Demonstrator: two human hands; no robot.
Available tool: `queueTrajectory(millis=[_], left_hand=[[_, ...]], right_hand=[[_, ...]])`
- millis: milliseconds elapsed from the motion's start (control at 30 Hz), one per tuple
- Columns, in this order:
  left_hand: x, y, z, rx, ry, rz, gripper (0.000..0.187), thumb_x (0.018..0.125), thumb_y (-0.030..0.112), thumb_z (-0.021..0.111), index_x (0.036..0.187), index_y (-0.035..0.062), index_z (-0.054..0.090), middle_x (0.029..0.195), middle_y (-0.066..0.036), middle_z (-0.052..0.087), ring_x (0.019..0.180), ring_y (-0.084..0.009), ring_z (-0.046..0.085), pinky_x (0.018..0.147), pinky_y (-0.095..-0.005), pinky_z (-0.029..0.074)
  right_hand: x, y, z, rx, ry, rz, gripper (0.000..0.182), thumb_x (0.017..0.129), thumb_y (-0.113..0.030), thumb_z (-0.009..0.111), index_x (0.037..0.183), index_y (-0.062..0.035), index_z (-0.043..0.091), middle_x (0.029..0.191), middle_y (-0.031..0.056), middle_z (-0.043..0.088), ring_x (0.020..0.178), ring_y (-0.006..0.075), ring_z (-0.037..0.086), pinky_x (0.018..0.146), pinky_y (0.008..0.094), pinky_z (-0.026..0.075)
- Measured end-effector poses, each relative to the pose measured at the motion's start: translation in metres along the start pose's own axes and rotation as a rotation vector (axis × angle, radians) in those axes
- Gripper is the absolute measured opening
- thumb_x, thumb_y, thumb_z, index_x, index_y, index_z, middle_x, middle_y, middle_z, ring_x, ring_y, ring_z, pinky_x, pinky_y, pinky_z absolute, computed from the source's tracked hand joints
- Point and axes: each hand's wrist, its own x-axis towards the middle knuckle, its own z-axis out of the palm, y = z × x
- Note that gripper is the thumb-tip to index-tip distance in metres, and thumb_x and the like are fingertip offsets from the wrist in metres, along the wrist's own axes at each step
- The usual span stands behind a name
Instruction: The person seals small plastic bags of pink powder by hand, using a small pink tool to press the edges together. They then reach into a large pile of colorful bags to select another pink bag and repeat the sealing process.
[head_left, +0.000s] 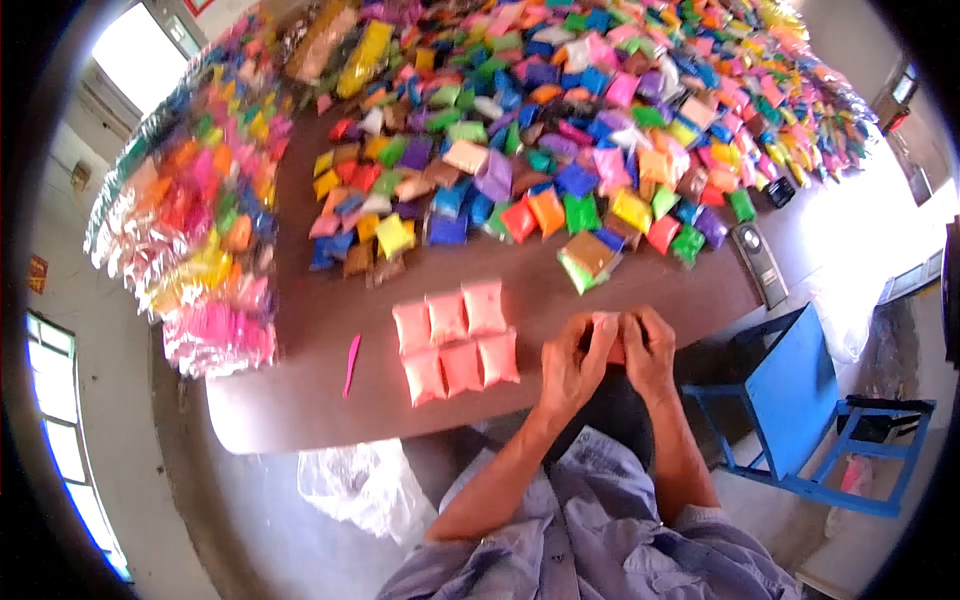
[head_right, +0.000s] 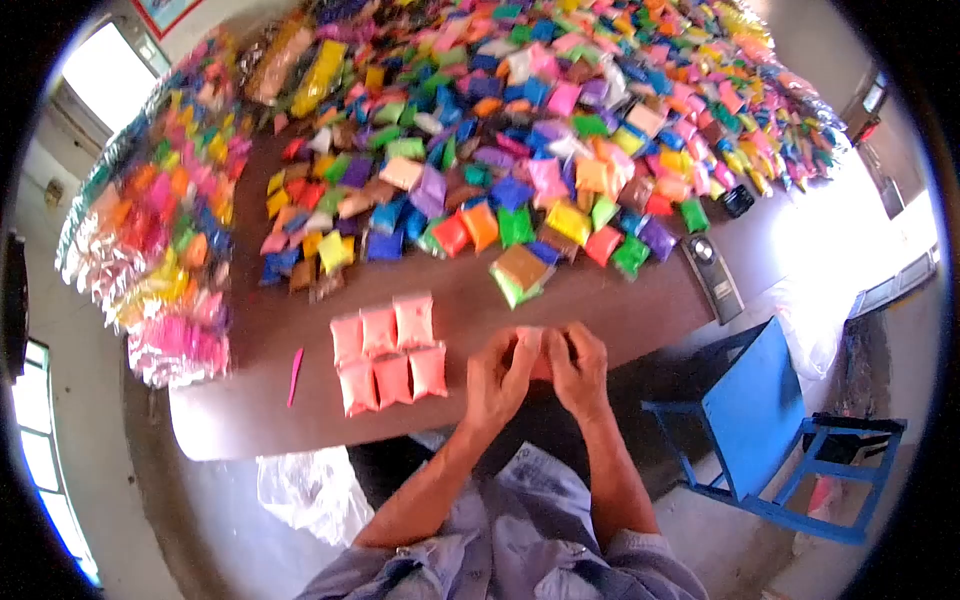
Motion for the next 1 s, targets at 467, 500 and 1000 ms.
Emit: queueTrajectory(millis=[467, 500, 1000], left_hand=[[-0.003, -0.012, 0.005, -0.017, 0.100, 0.073, 0.020, 0.100, 0.016, 0.067, 0.100, -0.0030, 0.070, 0.079, -0.017, 0.068, 0.070, -0.0168, 0.065, 0.064, -0.0339, 0.052], [-0.002, -0.010, 0.006, -0.069, 0.103, 0.069, 0.020, 0.099, 0.018, 0.068, 0.099, -0.0024, 0.070, 0.077, -0.016, 0.068, 0.069, -0.0148, 0.064, 0.063, -0.0340, 0.052], [-0.005, -0.019, 0.001, -0.035, -0.004, 0.032, 0.035, 0.104, 0.025, 0.062, 0.084, -0.0028, 0.063, 0.070, -0.015, 0.061, 0.062, -0.0195, 0.059, 0.057, -0.0358, 0.046]], right_hand=[[0.001, -0.008, 0.008, 0.064, -0.029, 0.003, 0.021, 0.103, -0.017, 0.061, 0.095, 0.0020, 0.066, 0.079, 0.0061, 0.064, 0.074, 0.0111, 0.057, 0.068, 0.0294, 0.049], [0.000, -0.003, 0.007, 0.065, 0.002, 0.015, 0.020, 0.104, -0.016, 0.060, 0.096, 0.0020, 0.066, 0.080, 0.0054, 0.065, 0.076, 0.0107, 0.057, 0.069, 0.0289, 0.048], [0.000, -0.003, -0.001, 0.194, 0.004, 0.098, 0.023, 0.105, -0.020, 0.060, 0.096, 0.0002, 0.066, 0.079, 0.0000, 0.060, 0.075, 0.0085, 0.051, 0.067, 0.0271, 0.045]])
